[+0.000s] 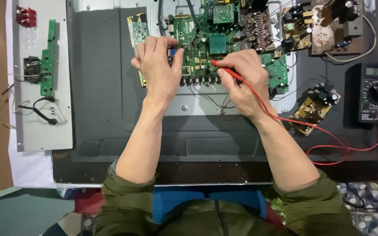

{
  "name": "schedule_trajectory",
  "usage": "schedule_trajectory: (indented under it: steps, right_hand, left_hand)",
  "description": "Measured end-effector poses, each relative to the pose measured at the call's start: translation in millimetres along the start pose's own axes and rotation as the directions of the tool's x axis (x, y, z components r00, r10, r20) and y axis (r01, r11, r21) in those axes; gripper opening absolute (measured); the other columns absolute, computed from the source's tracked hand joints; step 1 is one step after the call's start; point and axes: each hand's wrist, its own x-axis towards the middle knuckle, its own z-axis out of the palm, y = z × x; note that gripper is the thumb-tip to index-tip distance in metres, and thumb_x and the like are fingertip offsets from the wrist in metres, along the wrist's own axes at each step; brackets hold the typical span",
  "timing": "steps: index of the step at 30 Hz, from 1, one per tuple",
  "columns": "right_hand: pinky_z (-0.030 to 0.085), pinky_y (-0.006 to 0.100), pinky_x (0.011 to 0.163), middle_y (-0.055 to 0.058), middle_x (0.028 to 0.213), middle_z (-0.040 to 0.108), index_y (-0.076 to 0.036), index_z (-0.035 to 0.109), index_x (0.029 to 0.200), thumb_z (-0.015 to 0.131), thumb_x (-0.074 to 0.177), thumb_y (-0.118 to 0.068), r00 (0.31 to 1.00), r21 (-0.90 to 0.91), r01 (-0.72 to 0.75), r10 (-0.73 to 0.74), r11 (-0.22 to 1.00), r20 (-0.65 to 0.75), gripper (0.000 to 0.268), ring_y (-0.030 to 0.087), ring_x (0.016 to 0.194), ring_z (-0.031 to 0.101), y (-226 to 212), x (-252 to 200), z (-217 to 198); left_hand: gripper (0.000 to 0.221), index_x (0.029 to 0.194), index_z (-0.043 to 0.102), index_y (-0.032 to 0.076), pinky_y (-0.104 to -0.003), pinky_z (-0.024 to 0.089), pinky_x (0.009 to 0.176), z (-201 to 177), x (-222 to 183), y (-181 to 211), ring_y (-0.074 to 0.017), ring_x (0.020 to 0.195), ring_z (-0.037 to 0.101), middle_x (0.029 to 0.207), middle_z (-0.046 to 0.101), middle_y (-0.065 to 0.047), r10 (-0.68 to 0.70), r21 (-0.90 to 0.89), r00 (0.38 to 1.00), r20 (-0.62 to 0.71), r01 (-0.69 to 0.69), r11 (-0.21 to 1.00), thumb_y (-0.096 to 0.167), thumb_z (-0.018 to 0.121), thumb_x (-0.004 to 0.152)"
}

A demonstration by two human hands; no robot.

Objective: Testing electronic components on a television's circuit boards using a digital multimeter.

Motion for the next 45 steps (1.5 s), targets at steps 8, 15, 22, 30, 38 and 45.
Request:
schedule_trajectory:
  steps: [8,15,22,30,38,45]
  right_hand:
    - [0.045,0.044,0.093,0.015,0.102,0.071,0.004,0.071,0.102,0.062,0.104,0.0,1.0,0.022,0.008,-0.007,1.0,-0.014,0.01,0.031,0.099,0.062,0.5,-0.3,0.6]
    - [0.043,0.044,0.095,0.013,0.103,0.072,0.001,0.07,0.104,0.066,0.104,0.004,1.0,0.034,0.003,-0.004,0.999,0.014,0.005,0.03,0.099,0.061,0.6,0.6,0.0]
    - [0.044,0.045,0.094,0.015,0.101,0.072,0.002,0.071,0.103,0.064,0.104,0.002,1.0,0.04,0.021,-0.022,0.999,0.005,0.007,0.031,0.099,0.061,1.8,0.5,0.9]
    - [0.042,0.045,0.094,0.013,0.104,0.072,0.0,0.07,0.104,0.067,0.104,0.004,1.0,0.024,0.016,-0.016,1.0,0.021,0.005,0.031,0.1,0.059,2.7,-0.5,-0.1]
    - [0.042,0.044,0.094,0.013,0.101,0.072,0.001,0.07,0.102,0.065,0.104,0.005,1.0,0.05,0.025,-0.025,0.998,0.005,0.006,0.031,0.098,0.06,3.4,-0.4,0.7]
    - [0.045,0.045,0.094,0.014,0.105,0.072,0.001,0.071,0.106,0.068,0.103,0.006,1.0,0.05,-0.006,0.005,0.999,0.015,0.006,0.032,0.101,0.059,4.0,-1.4,1.0]
  left_hand:
    - [0.012,0.102,0.068,0.022,-0.042,0.028,0.078,1.5,-0.7,-1.4,-0.0232,0.1,0.046,0.1,0.057,0.003,0.004,-0.013,1.0,-0.008,-0.004,1.0,0.025,0.076,0.093]
    - [0.013,0.102,0.067,0.022,-0.043,0.029,0.08,3.0,-1.3,-1.9,-0.0238,0.101,0.046,0.1,0.056,0.003,0.011,-0.013,1.0,-0.017,-0.011,1.0,0.024,0.076,0.093]
    - [0.012,0.101,0.068,0.023,-0.044,0.029,0.08,3.9,-0.9,-2.4,-0.0233,0.1,0.046,0.1,0.056,0.004,-0.002,-0.009,1.0,-0.017,0.002,1.0,0.026,0.075,0.092]
    - [0.013,0.103,0.068,0.022,-0.042,0.028,0.078,4.4,-0.8,-3.4,-0.0232,0.1,0.046,0.101,0.056,0.003,0.004,0.005,1.0,-0.005,-0.004,1.0,0.026,0.075,0.093]
    - [0.014,0.103,0.068,0.023,-0.042,0.029,0.08,3.2,-0.7,-2.5,-0.0234,0.101,0.046,0.101,0.056,0.002,0.003,-0.002,1.0,-0.003,-0.003,1.0,0.026,0.076,0.092]
    - [0.012,0.104,0.068,0.022,-0.041,0.028,0.077,0.3,-0.9,-0.7,-0.0229,0.099,0.045,0.1,0.055,0.003,0.009,-0.007,1.0,0.004,-0.009,1.0,0.026,0.074,0.094]
